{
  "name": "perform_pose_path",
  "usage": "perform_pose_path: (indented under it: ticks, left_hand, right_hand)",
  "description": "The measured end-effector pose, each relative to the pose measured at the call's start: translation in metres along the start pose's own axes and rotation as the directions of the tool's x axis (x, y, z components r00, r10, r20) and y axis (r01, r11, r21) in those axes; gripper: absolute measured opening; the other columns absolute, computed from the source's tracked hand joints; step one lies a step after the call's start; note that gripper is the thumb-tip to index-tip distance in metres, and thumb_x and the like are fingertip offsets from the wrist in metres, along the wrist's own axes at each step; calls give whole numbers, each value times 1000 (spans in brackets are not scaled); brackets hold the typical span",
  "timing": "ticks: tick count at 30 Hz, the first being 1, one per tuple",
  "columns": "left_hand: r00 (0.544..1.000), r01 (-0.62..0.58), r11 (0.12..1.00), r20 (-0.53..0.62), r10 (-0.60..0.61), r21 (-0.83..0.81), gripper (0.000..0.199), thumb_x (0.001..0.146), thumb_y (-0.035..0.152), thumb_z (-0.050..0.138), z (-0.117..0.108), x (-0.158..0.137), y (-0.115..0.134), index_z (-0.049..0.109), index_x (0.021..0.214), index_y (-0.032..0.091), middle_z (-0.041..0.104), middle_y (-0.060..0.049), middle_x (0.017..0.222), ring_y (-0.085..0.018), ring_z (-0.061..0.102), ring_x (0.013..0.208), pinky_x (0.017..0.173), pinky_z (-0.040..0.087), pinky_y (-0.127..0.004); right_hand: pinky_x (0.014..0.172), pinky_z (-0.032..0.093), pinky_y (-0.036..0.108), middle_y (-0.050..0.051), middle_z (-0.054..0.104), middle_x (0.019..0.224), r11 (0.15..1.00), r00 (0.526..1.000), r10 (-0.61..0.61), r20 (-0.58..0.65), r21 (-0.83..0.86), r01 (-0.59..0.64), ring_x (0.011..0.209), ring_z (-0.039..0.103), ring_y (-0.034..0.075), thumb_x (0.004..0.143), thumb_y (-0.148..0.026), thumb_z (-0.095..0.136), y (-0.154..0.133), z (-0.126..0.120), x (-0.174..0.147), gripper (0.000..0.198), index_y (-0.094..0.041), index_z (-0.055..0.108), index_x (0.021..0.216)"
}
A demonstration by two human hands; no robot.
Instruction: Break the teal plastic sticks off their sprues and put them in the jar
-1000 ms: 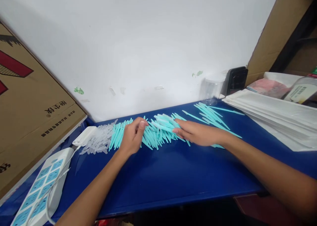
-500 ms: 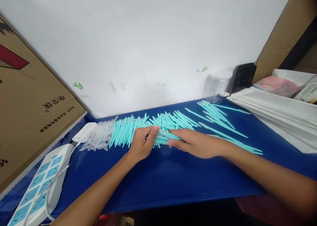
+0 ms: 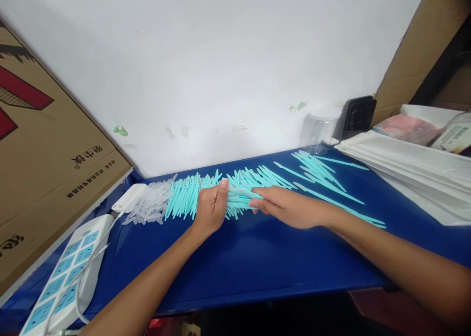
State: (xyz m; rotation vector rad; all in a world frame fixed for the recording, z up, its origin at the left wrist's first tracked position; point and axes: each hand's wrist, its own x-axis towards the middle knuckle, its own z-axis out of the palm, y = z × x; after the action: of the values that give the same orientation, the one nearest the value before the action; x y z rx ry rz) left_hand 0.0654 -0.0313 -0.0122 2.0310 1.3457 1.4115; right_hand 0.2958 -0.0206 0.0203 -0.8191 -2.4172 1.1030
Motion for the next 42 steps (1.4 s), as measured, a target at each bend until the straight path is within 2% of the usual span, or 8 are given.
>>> perform_pose_path:
  ticks: [5,13,16,19,25,33,38,42]
  left_hand:
    - [999,8,999,-41,-6,47,63,106,57,38,-6,4,-5,31,56,20,31,1,51,-12,29,49,51,23,-31]
    - [972,112,991,-216,-95,67,64,105,61,37,-50,28,-35,29,55,22,29,2,47,-12,28,46,47,21,-30]
    - [974,155,988,-169,-151,10,63,105,61,38,-40,26,-34,37,56,22,35,2,47,-12,33,45,46,25,-28]
    - [963,261,954,-29,-268,-149,62,102,65,44,-21,20,-27,43,58,21,35,4,47,-10,32,42,42,25,-25]
    - [820,568,602,323,-473,-561,52,90,66,65,-15,21,-22,48,72,20,34,9,52,-6,29,37,37,27,-19]
    - [732,663,257,537,-419,-703,23,92,35,63,-36,34,-34,54,79,18,40,8,55,-4,20,36,30,16,-15]
    - [695,710,325,546,-468,-625,33,88,38,67,-28,29,-26,51,69,16,52,4,61,0,20,35,31,16,-14]
    - [715,699,451,531,-454,-555,29,89,41,74,-19,22,-17,58,84,16,46,8,57,-1,18,37,33,15,-14]
  right_hand:
    - [66,40,29,1,56,80,1000,1000,8,5,-6,-8,69,51,16,110,-50,36,6,-4,-2,42,-19,60,96]
    - [68,43,30,3,56,81,997,993,77,-95,-18,-79,72,52,18,107,-59,35,24,-26,-5,48,-18,57,93]
    - [67,41,30,1,52,78,998,993,57,-104,-1,-57,70,49,17,108,-58,34,24,-21,-1,48,-19,56,93]
    - [65,38,29,-1,47,75,999,993,29,-118,26,-26,66,43,16,109,-54,33,23,-12,3,43,-20,52,91]
    - [63,35,28,-3,43,72,999,990,29,-135,20,-27,64,40,15,110,-51,33,28,-9,5,39,-21,46,88]
    - [64,36,29,-2,43,74,1000,986,27,-166,-1,-27,65,41,15,109,-54,33,29,-10,5,41,-22,45,86]
    - [63,36,29,-2,45,74,1000,986,30,-161,7,-30,64,41,15,108,-54,34,25,-9,6,41,-22,46,87]
    - [65,36,29,-2,46,73,1000,985,11,-173,0,-11,65,41,16,109,-52,34,24,-6,6,40,-22,47,88]
